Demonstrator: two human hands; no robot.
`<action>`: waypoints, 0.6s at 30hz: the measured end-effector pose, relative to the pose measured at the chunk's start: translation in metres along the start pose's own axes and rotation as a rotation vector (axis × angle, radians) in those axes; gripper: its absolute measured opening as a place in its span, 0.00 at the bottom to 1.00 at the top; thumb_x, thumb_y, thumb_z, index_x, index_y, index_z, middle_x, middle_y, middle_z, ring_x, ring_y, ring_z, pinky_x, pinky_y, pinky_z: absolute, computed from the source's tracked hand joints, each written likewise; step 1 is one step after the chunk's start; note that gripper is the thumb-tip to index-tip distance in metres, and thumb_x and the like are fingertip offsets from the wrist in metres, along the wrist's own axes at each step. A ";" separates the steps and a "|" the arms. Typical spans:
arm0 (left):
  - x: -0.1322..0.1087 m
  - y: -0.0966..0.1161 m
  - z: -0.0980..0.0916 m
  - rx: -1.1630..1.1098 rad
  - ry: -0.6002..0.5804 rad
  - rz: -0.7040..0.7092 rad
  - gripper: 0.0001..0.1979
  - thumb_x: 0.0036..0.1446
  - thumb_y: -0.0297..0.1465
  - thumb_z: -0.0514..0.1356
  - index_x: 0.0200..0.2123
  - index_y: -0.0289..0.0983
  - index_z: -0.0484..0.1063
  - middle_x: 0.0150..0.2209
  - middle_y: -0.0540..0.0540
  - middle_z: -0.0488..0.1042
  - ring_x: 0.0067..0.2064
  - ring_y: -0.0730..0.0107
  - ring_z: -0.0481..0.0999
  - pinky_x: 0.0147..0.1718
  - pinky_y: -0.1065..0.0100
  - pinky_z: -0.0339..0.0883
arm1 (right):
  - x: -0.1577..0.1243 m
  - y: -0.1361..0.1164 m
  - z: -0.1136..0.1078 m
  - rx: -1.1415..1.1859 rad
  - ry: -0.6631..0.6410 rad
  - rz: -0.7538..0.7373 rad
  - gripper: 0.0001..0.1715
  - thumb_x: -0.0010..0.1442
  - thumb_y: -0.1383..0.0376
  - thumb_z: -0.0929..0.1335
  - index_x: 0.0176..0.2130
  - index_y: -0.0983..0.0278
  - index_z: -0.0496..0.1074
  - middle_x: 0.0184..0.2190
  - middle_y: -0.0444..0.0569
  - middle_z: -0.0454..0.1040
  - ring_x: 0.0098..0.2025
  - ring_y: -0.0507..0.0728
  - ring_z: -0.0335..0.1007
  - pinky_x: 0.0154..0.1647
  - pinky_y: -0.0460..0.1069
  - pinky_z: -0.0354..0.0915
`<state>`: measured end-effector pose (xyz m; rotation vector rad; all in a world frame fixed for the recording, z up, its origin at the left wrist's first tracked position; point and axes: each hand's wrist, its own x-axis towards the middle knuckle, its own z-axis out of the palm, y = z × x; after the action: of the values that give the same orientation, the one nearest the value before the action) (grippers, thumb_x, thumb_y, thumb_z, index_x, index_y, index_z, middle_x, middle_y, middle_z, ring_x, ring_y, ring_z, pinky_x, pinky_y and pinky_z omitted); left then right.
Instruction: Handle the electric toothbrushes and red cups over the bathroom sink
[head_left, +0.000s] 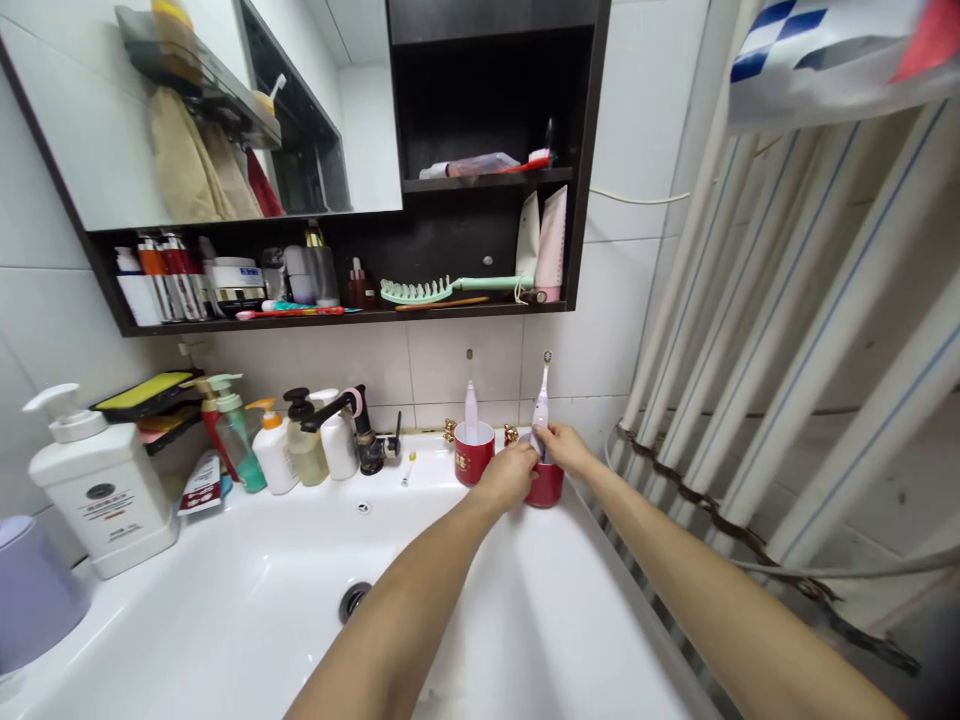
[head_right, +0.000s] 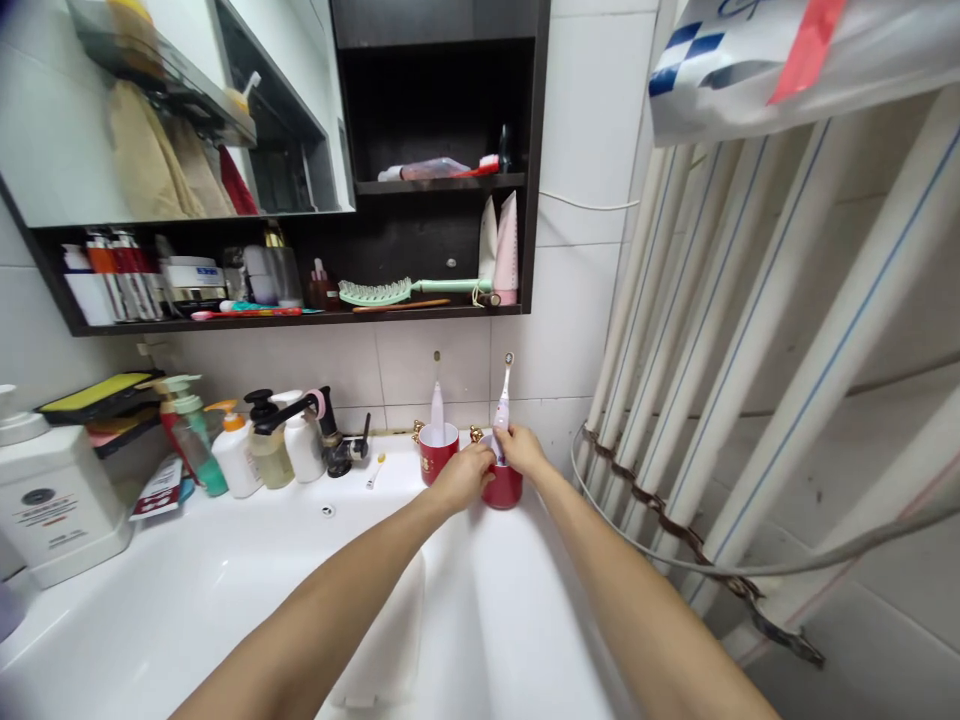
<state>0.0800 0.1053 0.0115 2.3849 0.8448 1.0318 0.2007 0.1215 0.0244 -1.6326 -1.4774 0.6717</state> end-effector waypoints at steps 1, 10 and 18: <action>0.004 -0.006 -0.001 -0.023 -0.016 0.013 0.09 0.35 0.18 0.51 0.16 0.37 0.61 0.25 0.49 0.65 0.34 0.67 0.63 0.37 0.67 0.56 | 0.005 0.001 0.000 0.000 -0.009 0.003 0.15 0.52 0.63 0.58 0.40 0.67 0.61 0.39 0.47 0.63 0.38 0.53 0.62 0.36 0.52 0.61; 0.021 -0.028 -0.017 0.002 -0.169 0.100 0.09 0.40 0.21 0.50 0.18 0.39 0.65 0.28 0.48 0.67 0.36 0.69 0.64 0.39 0.70 0.54 | 0.025 0.003 0.003 0.046 -0.117 -0.025 0.15 0.52 0.63 0.58 0.40 0.67 0.61 0.38 0.47 0.64 0.37 0.53 0.62 0.35 0.52 0.61; -0.010 -0.037 -0.037 0.179 0.183 -0.161 0.16 0.37 0.22 0.54 0.35 0.38 0.65 0.49 0.44 0.56 0.52 0.63 0.49 0.49 0.63 0.39 | 0.017 0.002 -0.006 0.004 0.015 -0.083 0.15 0.52 0.62 0.58 0.37 0.68 0.62 0.35 0.46 0.66 0.34 0.51 0.63 0.34 0.51 0.61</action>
<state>0.0332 0.1303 0.0096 2.3436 1.2211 1.1645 0.2093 0.1369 0.0279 -1.5607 -1.5236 0.6145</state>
